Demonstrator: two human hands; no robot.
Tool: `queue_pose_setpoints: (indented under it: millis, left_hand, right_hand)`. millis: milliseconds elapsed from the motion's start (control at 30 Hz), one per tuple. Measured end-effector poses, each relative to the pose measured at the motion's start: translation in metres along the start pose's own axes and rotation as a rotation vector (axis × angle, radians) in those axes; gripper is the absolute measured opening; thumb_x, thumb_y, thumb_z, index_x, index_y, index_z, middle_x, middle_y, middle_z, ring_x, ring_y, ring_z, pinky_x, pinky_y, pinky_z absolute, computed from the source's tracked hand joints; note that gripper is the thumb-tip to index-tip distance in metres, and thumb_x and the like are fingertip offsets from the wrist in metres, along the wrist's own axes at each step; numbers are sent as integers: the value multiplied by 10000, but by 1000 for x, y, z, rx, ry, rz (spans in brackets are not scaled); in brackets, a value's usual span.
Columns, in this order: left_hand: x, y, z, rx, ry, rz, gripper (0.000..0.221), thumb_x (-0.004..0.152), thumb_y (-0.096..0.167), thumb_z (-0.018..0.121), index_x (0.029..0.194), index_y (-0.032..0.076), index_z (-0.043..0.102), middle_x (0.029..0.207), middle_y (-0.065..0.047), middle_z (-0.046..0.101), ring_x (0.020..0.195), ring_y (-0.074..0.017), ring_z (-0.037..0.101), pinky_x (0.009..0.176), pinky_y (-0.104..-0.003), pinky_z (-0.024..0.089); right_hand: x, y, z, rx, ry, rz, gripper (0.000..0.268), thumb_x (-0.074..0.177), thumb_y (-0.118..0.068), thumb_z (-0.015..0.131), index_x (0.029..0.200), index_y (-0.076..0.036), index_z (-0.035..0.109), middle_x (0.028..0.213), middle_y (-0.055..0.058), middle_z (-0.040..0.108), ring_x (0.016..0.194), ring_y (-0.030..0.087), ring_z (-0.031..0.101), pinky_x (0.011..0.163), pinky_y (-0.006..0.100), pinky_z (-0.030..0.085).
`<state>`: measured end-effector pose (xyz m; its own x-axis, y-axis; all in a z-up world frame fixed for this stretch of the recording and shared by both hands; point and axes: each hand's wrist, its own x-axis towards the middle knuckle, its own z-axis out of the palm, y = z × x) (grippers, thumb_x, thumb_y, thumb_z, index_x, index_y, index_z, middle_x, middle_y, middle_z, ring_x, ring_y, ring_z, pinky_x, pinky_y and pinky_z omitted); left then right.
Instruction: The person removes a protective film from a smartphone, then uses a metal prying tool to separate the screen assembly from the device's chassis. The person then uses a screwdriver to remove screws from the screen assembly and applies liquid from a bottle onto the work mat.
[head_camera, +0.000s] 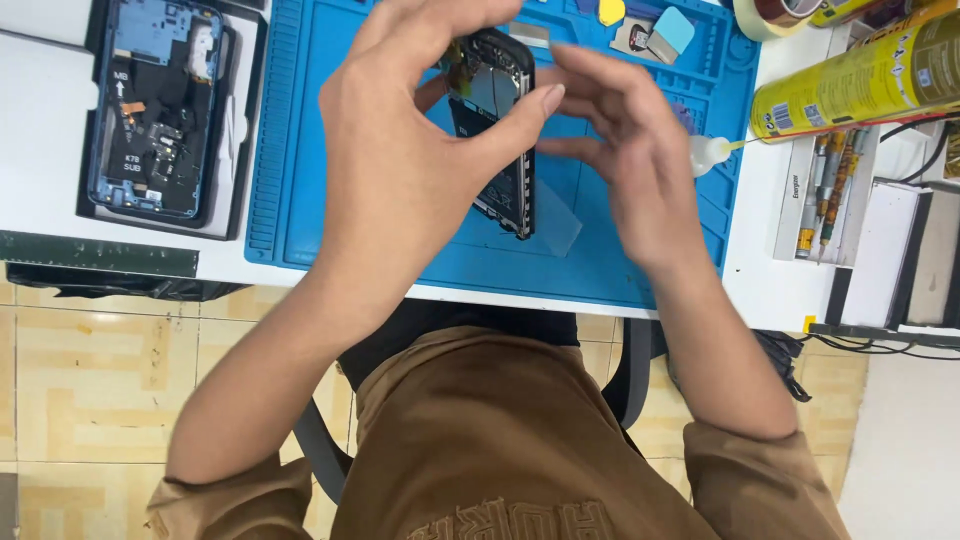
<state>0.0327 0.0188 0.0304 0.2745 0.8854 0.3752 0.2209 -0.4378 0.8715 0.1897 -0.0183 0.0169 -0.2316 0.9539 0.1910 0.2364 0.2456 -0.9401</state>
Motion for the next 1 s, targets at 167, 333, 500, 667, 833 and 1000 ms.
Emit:
queue_pose_setpoints:
  millis: [167,333,500,667,833,1000]
  left_hand:
    - [-3,0,4,59,25,15,286,806,161,638,1016,129,447,1039,-43,443,970,-210,498,731,-301,505]
    - [-1,4,10,78,50,51,276,781,105,666,973,114,469,980,-48,468,910,-210,487,665,-273,481]
    - [-1,1,11,105,87,62,272,770,134,676,966,111,488,986,-48,484,927,-212,500,679,-279,473]
    - [4,-5,0,60,70,121,151,786,135,620,861,62,511,766,-55,551,702,-177,547,602,-291,466]
    - [1,-9,-14,-66,52,153,130,830,69,605,927,66,518,908,-23,521,823,-140,493,706,-270,462]
    - [-11,12,-35,-68,15,83,191,834,12,606,992,-11,502,918,-87,512,837,-152,476,718,-253,493]
  right_hand:
    - [-30,-21,25,-456,252,7,272,740,-185,518,937,-9,451,822,110,494,737,179,515,635,252,467]
    - [-30,-20,38,-588,403,-158,84,767,92,541,802,25,504,691,133,502,576,179,489,507,227,436]
    - [-41,-31,40,-633,645,-165,26,774,77,489,798,66,492,694,166,481,547,187,441,474,232,397]
    - [-67,-40,30,-729,970,-237,39,791,92,422,831,92,419,699,204,432,439,204,435,396,259,338]
    - [-63,-35,23,-737,837,-240,99,830,178,391,895,111,426,776,206,417,496,218,493,423,246,409]
    - [-52,-41,27,-561,420,-82,436,819,-277,467,1157,-45,319,1066,133,336,988,249,454,797,323,437]
